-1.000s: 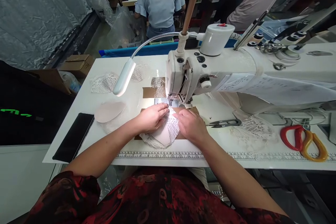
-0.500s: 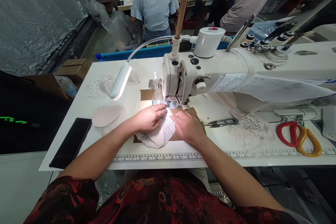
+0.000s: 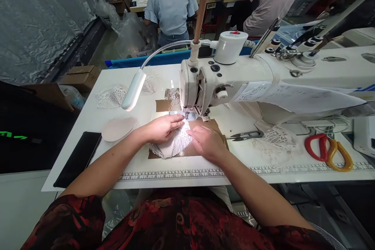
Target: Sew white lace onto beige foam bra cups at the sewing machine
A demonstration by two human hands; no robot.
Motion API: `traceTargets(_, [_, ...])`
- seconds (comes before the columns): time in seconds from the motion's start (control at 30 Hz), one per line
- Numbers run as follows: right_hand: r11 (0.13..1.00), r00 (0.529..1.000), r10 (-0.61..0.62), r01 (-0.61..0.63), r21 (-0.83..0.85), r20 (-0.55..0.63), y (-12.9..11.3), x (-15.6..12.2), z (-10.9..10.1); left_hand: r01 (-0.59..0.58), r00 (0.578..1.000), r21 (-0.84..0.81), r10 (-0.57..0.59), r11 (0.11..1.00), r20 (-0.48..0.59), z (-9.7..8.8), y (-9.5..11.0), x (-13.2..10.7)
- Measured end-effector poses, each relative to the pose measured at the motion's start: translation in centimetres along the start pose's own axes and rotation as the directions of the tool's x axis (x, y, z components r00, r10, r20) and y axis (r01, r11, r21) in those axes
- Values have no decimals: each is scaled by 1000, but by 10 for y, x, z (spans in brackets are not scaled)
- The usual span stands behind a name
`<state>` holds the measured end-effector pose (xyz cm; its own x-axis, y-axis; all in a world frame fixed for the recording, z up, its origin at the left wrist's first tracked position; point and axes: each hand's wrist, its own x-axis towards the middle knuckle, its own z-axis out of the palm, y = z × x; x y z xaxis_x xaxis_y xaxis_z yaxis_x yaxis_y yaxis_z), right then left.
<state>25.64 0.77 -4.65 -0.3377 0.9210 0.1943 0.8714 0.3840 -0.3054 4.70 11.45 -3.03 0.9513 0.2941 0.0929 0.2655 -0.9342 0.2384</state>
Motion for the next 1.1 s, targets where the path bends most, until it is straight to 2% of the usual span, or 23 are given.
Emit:
traceTargets(0.13, [996, 997, 34, -29, 82, -62, 10, -6, -1, 31, 993, 2, -30, 1000, -113, -5, 17, -6])
traceTargets(0.3, [992, 994, 90, -84, 89, -69, 16, -10, -3, 143, 982, -33, -146, 989, -120, 1, 45, -6])
traceTargets(0.43, [989, 996, 82, -76, 127, -41, 13, -11, -7, 179, 971, -11, -178, 984, -161, 16, 48, -4])
traceTargets(0.57, [981, 996, 85, -77, 179, -41, 10, -11, -10, 144, 971, -95, -159, 985, -177, 20, 43, -6])
traceTargets(0.7, [983, 1000, -19, 21, 181, -16, 9, -11, -7, 132, 968, -244, -178, 961, -178, 15, 40, -9])
traceTargets(0.83, [984, 982, -179, 178, 21, 53, 10, -13, -5, 116, 964, -306, -181, 945, -194, 13, 38, -12])
traceTargets(0.93, [975, 972, -215, 218, -27, 89, 10, -14, -9, 97, 974, -237, -141, 967, -176, 16, 36, -14])
traceTargets(1.1, [972, 969, -229, 234, -38, 94, 9, -16, -12, 33, 995, 3, -32, 999, -98, 21, 37, -15])
